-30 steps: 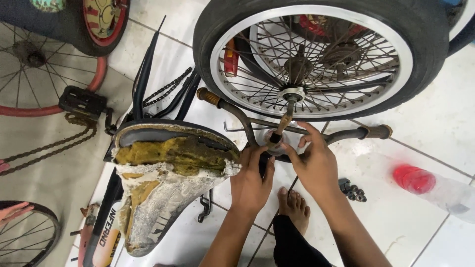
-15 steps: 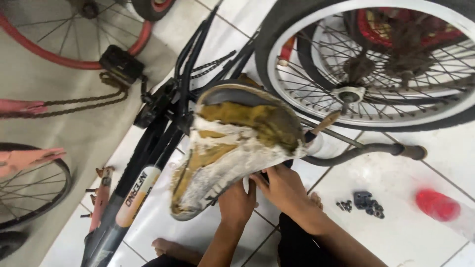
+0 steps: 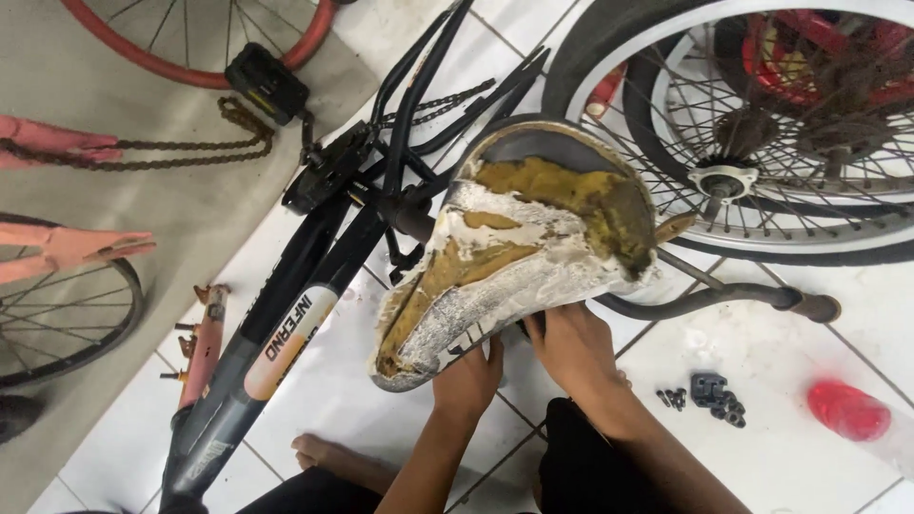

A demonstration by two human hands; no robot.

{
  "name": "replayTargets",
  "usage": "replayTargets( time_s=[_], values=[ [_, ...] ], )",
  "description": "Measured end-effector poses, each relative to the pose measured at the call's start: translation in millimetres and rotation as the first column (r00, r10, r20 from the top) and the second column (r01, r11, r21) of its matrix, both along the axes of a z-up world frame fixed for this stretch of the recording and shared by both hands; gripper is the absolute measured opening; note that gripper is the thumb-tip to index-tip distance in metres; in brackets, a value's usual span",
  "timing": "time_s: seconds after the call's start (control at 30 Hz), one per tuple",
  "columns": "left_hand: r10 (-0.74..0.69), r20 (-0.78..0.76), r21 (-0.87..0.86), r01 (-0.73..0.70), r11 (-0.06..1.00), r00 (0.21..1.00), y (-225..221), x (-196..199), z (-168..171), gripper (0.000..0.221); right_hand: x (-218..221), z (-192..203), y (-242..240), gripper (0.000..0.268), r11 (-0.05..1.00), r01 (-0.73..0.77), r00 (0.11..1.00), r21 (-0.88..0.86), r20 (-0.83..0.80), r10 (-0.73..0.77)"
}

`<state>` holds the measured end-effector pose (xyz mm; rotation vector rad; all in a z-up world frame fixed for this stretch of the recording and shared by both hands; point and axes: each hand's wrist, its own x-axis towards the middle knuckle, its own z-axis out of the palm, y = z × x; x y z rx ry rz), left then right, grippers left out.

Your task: Cleaning a bicycle frame using a brush to apply cleaner and a cloth to wipe it down.

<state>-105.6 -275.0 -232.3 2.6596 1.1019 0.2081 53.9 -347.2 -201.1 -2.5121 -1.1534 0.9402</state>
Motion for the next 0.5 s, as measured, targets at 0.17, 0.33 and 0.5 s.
replayTargets(
  time_s=[0.17, 0.33, 0.5],
  values=[
    [-0.024, -0.237, -0.315, -0.053, 0.948, 0.971, 4, 36, 24, 0.043, 0, -15, -26, 0.055, 0.996, -0.068, 0.984, -0.060, 0.162, 0.077],
    [-0.157, -0.181, -0.397, 0.074, 0.915, 0.971, -19, 37, -21, 0.045, -2, -28, -41, 0.055, 0.994, -0.109, 0.968, 0.010, 0.228, 0.104],
    [-0.026, -0.097, -0.622, -0.040, 0.782, 0.995, -22, 45, -11, 0.056, 16, -7, -54, 0.049, 0.972, 0.217, 0.957, 0.089, -0.214, -0.194]
  ],
)
